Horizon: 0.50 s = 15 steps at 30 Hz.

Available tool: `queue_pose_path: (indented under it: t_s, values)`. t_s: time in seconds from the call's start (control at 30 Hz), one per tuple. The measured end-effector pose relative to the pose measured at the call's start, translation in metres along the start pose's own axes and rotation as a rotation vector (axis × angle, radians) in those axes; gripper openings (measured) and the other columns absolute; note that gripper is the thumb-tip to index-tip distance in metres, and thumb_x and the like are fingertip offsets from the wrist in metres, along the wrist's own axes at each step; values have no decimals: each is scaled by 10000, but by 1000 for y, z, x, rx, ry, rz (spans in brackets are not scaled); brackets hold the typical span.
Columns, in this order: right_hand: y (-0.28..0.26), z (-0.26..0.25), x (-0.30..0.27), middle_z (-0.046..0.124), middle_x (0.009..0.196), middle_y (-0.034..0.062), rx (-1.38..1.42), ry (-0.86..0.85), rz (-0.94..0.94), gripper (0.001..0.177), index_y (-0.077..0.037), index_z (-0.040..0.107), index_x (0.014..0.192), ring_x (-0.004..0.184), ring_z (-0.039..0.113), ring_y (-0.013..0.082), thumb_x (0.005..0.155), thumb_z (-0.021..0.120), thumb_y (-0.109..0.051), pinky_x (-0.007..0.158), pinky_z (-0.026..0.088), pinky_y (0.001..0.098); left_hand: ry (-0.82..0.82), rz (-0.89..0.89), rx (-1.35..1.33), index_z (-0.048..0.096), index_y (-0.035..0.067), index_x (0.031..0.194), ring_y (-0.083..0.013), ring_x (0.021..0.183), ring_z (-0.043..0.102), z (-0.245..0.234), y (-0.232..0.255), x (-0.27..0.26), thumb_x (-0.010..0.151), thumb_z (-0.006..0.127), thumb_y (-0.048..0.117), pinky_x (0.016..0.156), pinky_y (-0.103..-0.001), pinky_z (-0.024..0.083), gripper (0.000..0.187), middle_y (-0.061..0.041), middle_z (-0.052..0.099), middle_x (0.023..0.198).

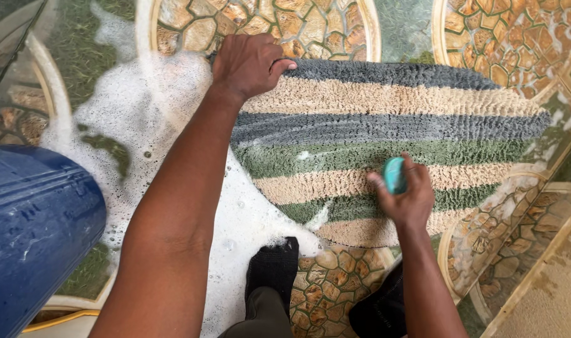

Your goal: The person scrubs a small striped rug on a tiled floor using a small blue brush and soapy water.

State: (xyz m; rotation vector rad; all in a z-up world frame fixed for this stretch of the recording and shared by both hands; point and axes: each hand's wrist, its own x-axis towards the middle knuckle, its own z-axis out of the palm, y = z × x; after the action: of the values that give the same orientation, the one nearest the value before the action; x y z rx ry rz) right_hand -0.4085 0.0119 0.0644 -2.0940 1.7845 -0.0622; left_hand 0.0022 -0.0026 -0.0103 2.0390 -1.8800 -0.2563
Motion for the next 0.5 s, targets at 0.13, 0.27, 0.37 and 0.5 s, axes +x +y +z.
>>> queue_pose_path:
  t_s: [0.13,0.27,0.37,0.5]
  values:
    - [11,16,9,635,1061,152,-138,149,150,800,-102,576,1426,845,657,265,826,790,-587,651,603,418,11,-8,-29,785,152,846,-234,642,602,-7,-3,1,1012,640,526,615,-457,441,434,-33,674,794]
    - [-58,78,-69,629,920,156,-109,166,-195,829,-143,442,1513,803,609,264,864,763,-546,576,530,396,59,33,59,781,180,810,-231,630,614,-4,4,-3,999,659,511,587,-440,447,400,-7,675,780]
    - [-107,89,-117,628,918,190,30,121,-501,904,-118,382,1506,778,590,286,820,795,-537,572,506,437,104,52,92,773,195,804,-219,633,608,-8,3,-4,1019,671,522,588,-425,436,405,11,658,758]
    - [-79,72,-95,634,882,143,67,7,-600,853,-104,398,1558,798,601,274,912,776,-515,654,544,437,9,-24,79,784,194,844,-187,561,568,-8,4,-3,1020,679,524,521,-407,397,389,11,628,723]
